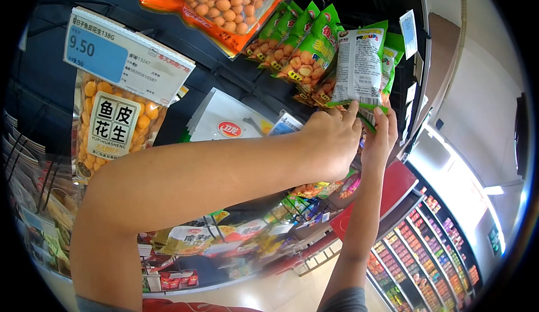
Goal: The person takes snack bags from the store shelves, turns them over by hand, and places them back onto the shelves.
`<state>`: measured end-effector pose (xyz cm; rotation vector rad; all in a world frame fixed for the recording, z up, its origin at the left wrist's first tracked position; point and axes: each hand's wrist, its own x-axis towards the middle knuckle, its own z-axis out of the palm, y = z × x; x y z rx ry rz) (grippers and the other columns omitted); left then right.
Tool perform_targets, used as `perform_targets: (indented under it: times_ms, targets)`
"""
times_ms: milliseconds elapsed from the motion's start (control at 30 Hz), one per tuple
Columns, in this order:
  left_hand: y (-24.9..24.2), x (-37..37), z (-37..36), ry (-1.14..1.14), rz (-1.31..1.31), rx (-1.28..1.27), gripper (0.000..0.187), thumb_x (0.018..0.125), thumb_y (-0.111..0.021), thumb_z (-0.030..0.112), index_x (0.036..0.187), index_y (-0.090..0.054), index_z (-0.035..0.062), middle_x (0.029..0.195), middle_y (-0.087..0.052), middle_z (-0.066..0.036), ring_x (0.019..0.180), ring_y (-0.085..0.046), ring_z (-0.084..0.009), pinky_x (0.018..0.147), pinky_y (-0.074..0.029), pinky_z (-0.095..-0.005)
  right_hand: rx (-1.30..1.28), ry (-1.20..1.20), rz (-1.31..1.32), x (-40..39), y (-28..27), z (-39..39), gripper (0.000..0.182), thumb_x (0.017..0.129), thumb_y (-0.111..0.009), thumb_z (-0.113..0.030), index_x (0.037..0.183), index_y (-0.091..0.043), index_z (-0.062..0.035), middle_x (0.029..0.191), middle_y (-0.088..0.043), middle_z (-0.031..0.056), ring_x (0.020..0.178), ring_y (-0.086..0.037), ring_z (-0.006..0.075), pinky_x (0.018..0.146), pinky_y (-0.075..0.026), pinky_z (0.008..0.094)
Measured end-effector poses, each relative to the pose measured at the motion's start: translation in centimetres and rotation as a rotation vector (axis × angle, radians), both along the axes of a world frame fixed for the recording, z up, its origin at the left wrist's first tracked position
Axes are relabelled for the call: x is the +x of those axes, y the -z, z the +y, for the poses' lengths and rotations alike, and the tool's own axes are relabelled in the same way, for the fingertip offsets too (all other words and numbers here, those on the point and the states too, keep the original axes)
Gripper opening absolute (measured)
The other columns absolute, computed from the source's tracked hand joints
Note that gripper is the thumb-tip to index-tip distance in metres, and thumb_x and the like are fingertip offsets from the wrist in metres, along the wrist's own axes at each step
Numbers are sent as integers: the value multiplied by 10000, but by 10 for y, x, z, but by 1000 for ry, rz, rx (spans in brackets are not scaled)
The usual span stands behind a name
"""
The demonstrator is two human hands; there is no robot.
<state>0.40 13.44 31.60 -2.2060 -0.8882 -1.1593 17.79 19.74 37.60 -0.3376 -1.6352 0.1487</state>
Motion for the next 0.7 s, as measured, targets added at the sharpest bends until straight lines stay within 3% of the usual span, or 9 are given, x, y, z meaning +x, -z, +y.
perform_targets:
  times_ms: [600, 700]
  targets:
    - [1, 0, -2, -24, 4, 7, 628, 742, -641, 266, 1205, -427, -100, 1327, -350, -296, 1021, -548, -332, 767, -505, -379, -11, -6, 12, 1, 0, 1, 316, 840, -545, -103, 1109, -544, 63, 1256, -482, 119, 1022, -509, 135, 860, -406, 254]
    - [-7, -4, -6, 87, -51, -90, 541, 757, -625, 258, 1153, -471, -77, 1248, -457, -253, 977, -576, -301, 726, -510, -381, -7, 20, 0, 1, 1, 1, 317, 838, -545, -100, 1108, -545, 66, 1275, -474, 132, 1023, -511, 136, 860, -407, 254]
